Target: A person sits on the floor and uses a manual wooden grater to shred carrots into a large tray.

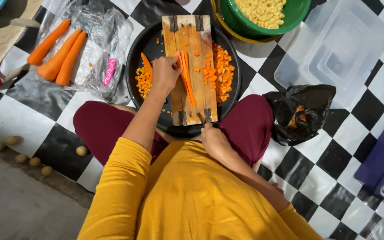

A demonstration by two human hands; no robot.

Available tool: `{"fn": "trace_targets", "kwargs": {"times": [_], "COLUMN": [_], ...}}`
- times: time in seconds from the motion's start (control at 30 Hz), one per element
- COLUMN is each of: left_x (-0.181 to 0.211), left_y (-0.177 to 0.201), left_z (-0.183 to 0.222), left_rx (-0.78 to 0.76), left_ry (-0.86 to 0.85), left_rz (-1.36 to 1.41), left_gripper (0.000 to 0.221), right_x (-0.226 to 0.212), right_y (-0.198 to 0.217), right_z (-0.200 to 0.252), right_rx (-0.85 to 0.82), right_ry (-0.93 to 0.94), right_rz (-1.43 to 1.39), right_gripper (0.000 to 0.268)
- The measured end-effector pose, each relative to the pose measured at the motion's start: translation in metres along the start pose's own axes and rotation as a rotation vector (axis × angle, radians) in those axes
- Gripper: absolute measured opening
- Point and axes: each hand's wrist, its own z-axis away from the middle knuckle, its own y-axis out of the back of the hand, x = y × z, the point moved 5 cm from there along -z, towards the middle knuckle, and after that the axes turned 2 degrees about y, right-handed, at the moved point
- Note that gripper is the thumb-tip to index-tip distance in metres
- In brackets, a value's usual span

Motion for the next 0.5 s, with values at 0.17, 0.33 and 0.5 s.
{"fn": "trace_targets", "kwargs": {"times": [0.17,0.33,0.5], "left_x": [0.007,-0.014,-0.005], "left_y": [0.011,0.004,0.006], "left_z": [0.008,-0.019,-0.021], "left_rx": [-0.073,0.002,0.016], "left_ry": [0.065,0.121,0.153], "left_rz": [0.136,0.023,0.005], "left_gripper": [0.034,0.016,0.014], "right_x": [-0.135,-0.15,-0.153], "right_y": [0.09,0.093,0.085], "right_z": [0.057,-0.035,-0.09], "right_rx": [0.233,0.235,0.24], "right_ry": [0.228,0.23,0.237], "right_rz": [0.062,0.003,0.04], "right_gripper": [0.042,0.044,0.036]}}
